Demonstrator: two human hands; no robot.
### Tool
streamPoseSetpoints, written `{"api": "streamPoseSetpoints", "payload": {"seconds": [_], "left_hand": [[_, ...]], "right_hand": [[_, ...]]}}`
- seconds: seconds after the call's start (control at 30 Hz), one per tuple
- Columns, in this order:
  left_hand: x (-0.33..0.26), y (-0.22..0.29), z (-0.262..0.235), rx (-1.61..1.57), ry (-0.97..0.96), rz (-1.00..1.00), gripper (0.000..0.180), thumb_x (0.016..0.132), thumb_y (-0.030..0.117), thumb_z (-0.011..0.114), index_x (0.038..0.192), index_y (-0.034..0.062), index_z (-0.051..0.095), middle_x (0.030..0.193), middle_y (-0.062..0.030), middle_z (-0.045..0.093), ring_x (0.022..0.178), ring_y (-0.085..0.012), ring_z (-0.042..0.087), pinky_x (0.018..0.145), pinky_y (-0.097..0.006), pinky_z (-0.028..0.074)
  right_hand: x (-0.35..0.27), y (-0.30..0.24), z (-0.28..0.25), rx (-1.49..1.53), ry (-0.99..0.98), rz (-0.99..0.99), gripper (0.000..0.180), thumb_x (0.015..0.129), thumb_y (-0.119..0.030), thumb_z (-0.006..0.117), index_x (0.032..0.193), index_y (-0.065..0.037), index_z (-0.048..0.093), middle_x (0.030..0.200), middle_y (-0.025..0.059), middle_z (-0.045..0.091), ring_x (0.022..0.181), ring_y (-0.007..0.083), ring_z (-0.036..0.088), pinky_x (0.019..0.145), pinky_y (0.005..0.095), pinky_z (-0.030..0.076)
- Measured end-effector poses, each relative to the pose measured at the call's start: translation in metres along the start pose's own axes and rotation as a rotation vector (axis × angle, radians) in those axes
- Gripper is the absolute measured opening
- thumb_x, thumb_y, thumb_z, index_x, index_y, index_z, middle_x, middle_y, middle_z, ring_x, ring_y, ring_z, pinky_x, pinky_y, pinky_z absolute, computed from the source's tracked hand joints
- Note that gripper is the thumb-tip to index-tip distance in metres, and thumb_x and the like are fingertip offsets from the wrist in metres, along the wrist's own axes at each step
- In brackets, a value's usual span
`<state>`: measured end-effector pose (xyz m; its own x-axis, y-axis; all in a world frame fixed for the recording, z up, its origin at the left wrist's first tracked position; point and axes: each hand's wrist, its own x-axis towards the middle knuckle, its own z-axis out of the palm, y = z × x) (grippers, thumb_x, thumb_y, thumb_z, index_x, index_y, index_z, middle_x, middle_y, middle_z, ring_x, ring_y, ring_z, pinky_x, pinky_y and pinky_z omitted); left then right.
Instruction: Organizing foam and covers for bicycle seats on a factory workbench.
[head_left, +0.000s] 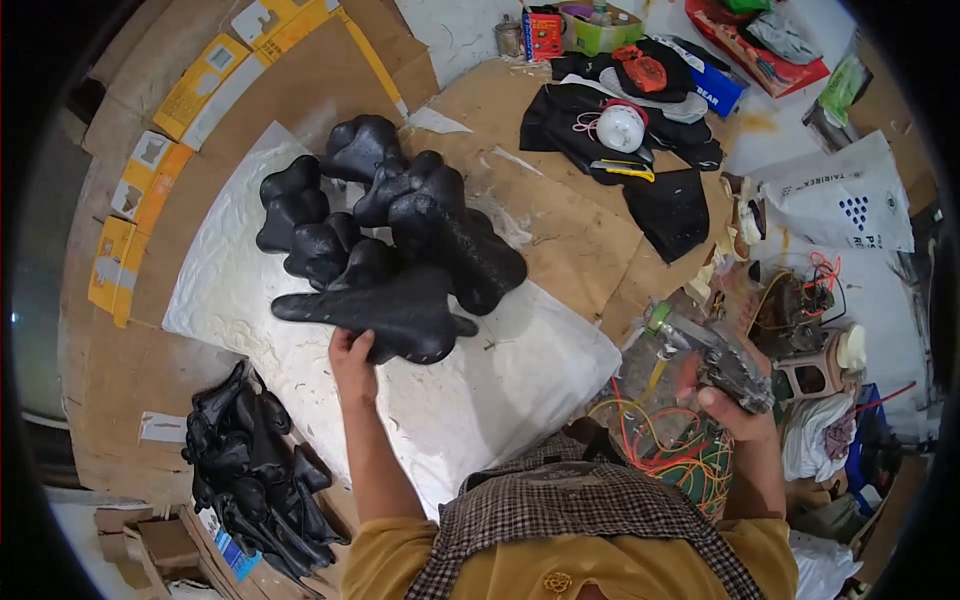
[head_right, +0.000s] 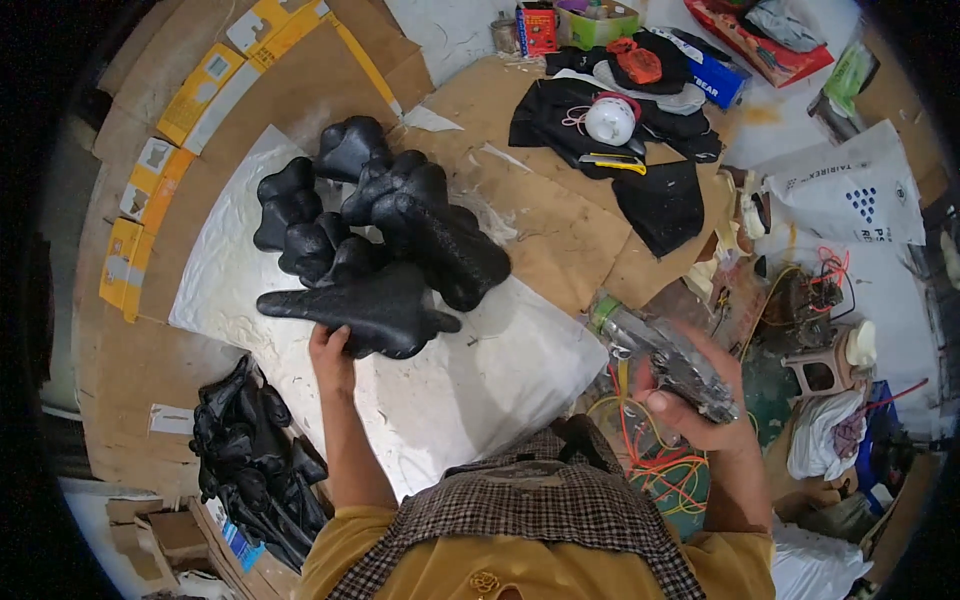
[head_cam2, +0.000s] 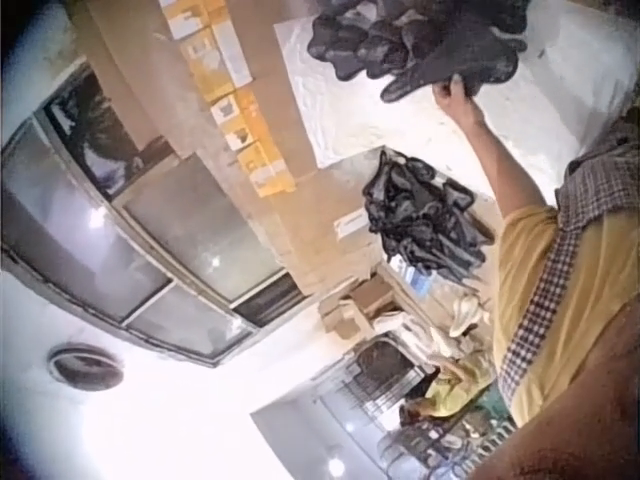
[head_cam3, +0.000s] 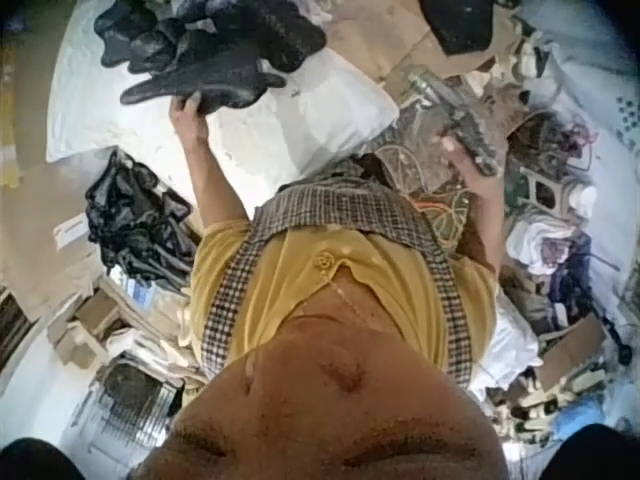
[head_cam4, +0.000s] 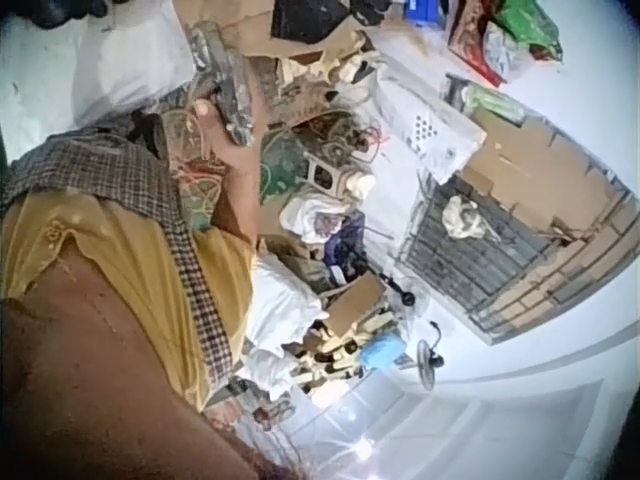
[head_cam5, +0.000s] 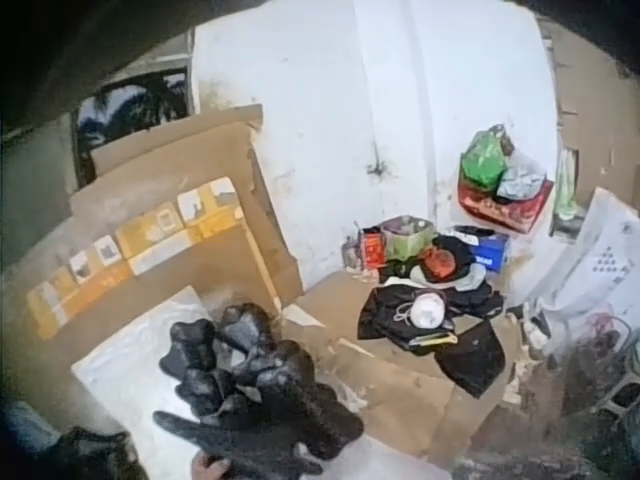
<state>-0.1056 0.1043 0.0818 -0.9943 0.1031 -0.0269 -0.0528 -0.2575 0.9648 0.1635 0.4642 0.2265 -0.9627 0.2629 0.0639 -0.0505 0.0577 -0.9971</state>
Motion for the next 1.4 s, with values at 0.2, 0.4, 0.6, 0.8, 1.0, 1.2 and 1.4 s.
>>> {"api": "streamPoseSetpoints", "payload": {"seconds": [0.2, 0.4, 0.6, 0.8, 1.0, 1.2, 1.4], "left_hand": [[-0.035, 0.075, -0.137, -0.022, 0.347, 0.394, 0.023, 0.077, 0.009, 0.057, 0.099, 0.0009, 0.056, 0.097, -0.0083, 0.059, 0.088, -0.0188, 0.055, 0.083, -0.031, 0.043], [-0.012, 0.025, -0.212, -0.412, 0.709, 0.381, 0.034, 0.089, 0.029, 0.046, 0.106, -0.0001, 0.049, 0.113, -0.0141, 0.047, 0.097, -0.0271, 0.05, 0.087, -0.039, 0.042], [0.068, -0.112, 0.106, 0.182, 0.058, -0.144, 0.052, 0.072, 0.0, 0.054, 0.124, -0.0005, 0.044, 0.12, -0.0117, 0.052, 0.106, -0.0234, 0.051, 0.089, -0.03, 0.039], [0.054, -0.133, 0.123, 0.43, -0.115, -0.133, 0.043, 0.072, 0.002, 0.062, 0.113, -0.0057, 0.05, 0.107, -0.0095, 0.057, 0.096, -0.0198, 0.053, 0.083, -0.026, 0.041], [0.011, 0.025, -0.006, -0.171, 0.015, 0.088, 0.03, 0.071, -0.002, 0.055, 0.101, -0.0017, 0.057, 0.099, -0.0079, 0.06, 0.086, -0.0166, 0.057, 0.081, -0.028, 0.043], [-0.037, 0.068, -0.141, -0.262, 0.28, 0.299, 0.047, 0.068, 0.0, 0.049, 0.115, -0.0041, 0.048, 0.114, -0.0117, 0.055, 0.108, -0.024, 0.05, 0.098, -0.035, 0.035], [0.004, 0.014, -0.107, -0.393, 0.104, 0.09, 0.051, 0.065, 0.002, 0.05, 0.116, -0.0039, 0.047, 0.116, -0.011, 0.054, 0.11, -0.024, 0.048, 0.098, -0.033, 0.033]], "right_hand": [[-0.013, 0.036, -0.02, -0.256, -0.051, 0.067, 0.057, 0.072, -0.01, 0.07, 0.121, 0.005, 0.044, 0.08, 0.0029, 0.059, 0.071, 0.0083, 0.054, 0.067, 0.0217, 0.044], [-0.029, 0.056, -0.016, 0.013, -0.045, 0.232, 0.057, 0.076, -0.01, 0.068, 0.124, 0.005, 0.041, 0.086, 0.0034, 0.058, 0.077, 0.0098, 0.054, 0.068, 0.0229, 0.044], [-0.028, 0.041, -0.008, -0.011, -0.099, 0.283, 0.056, 0.082, -0.008, 0.061, 0.129, 0.005, 0.034, 0.088, 0.006, 0.056, 0.078, 0.0122, 0.054, 0.067, 0.0255, 0.044], [-0.04, 0.042, 0.005, 0.117, -0.121, 0.256, 0.055, 0.08, -0.005, 0.061, 0.129, 0.002, 0.037, 0.089, 0.006, 0.057, 0.08, 0.0123, 0.054, 0.069, 0.0267, 0.045], [-0.019, 0.037, 0.027, -0.194, -0.322, 0.32, 0.057, 0.075, -0.012, 0.068, 0.124, 0.001, 0.044, 0.092, 0.0043, 0.058, 0.081, 0.0089, 0.053, 0.072, 0.0245, 0.044], [0.006, 0.002, 0.056, 0.044, -0.222, 0.037, 0.058, 0.073, -0.011, 0.067, 0.124, 0.002, 0.043, 0.082, 0.0049, 0.059, 0.072, 0.0095, 0.055, 0.065, 0.0244, 0.045], [-0.009, 0.013, 0.036, -0.216, -0.232, 0.135, 0.055, 0.074, -0.012, 0.068, 0.122, 0.002, 0.045, 0.081, 0.0036, 0.058, 0.073, 0.0089, 0.054, 0.067, 0.0242, 0.045]]}}
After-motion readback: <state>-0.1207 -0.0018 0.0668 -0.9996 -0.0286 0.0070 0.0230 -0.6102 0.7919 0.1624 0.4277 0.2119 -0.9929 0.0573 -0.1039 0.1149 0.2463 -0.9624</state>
